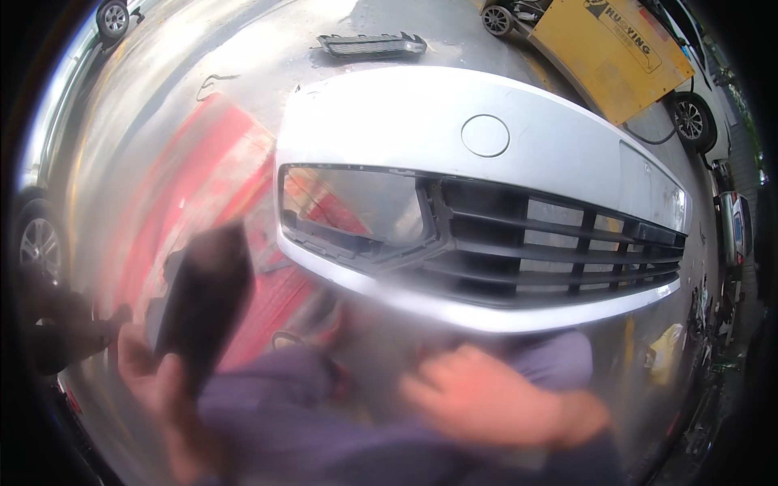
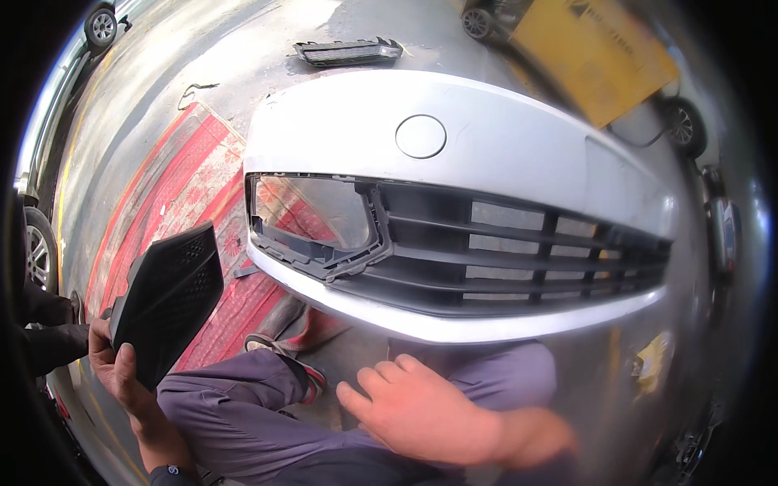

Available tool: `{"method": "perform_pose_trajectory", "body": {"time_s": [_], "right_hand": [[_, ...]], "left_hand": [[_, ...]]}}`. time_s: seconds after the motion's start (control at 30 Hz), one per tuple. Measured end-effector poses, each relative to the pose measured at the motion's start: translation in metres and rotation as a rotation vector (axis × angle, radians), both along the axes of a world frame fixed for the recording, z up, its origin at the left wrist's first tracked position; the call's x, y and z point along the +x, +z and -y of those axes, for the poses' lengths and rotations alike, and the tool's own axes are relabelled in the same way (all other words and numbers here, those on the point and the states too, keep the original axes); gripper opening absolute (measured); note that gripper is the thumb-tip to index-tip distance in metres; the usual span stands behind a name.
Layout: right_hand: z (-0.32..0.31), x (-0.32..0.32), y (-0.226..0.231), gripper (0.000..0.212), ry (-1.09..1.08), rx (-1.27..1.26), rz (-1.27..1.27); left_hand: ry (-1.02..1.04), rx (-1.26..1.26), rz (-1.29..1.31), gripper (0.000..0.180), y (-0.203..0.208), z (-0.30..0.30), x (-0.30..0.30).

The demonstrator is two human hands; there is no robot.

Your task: The person assembles a car bumper by attaching a grille and side air intake pieces. They align the parts by hand and use a screwdriver to secure the components to the bumper.

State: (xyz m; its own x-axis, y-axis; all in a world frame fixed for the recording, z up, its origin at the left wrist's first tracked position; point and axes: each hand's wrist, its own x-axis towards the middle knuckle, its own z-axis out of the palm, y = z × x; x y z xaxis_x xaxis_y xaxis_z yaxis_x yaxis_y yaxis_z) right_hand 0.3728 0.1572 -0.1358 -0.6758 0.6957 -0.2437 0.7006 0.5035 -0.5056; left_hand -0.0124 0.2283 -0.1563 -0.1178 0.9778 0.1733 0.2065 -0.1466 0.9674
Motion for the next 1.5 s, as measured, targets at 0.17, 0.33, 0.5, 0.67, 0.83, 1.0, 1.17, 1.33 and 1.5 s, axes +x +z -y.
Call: {"method": "perform_pose_trajectory", "body": {"time_s": [0.17,0.33,0.5,0.67,0.83,1.0,1.17,1.33,1.5], "right_hand": [[0.012,0.006,-0.007,0.028,-0.002,0.052,-0.048],[0.013,0.002,0.004,0.023,-0.064,0.04,-0.115],[0.03,-0.005,-0.007,0.018,-0.106,0.087,-0.155],[0.03,-0.003,-0.004,0.02,-0.09,0.086,-0.188],[0.027,0.003,-0.002,0.021,-0.091,0.055,-0.186],[0.02,-0.002,-0.007,0.023,-0.026,-0.018,-0.113],[0.001,-0.006,-0.016,0.02,0.032,-0.087,0.003],[0.002,-0.012,-0.027,0.038,-0.042,-0.021,0.098],[-0.006,-0.018,-0.031,0.04,-0.158,-0.042,-0.111]], "left_hand": [[-0.021,-0.038,-0.085,0.036,-0.023,-0.011,-0.02],[0.0,-0.065,-0.183,0.027,-0.04,-0.025,-0.019],[0.039,-0.084,-0.197,0.021,-0.049,-0.029,-0.025],[0.038,-0.106,-0.293,0.023,-0.04,-0.02,-0.007],[-0.044,-0.079,-0.27,0.032,-0.05,-0.027,-0.016],[-0.006,-0.069,-0.22,0.037,-0.039,-0.009,0.006],[-0.068,0.04,-0.331,0.042,-0.043,0.007,-0.006],[-0.251,0.15,-0.499,0.05,-0.037,0.018,0.013],[-0.459,0.261,-0.501,0.047,-0.022,0.014,0.035]]}}
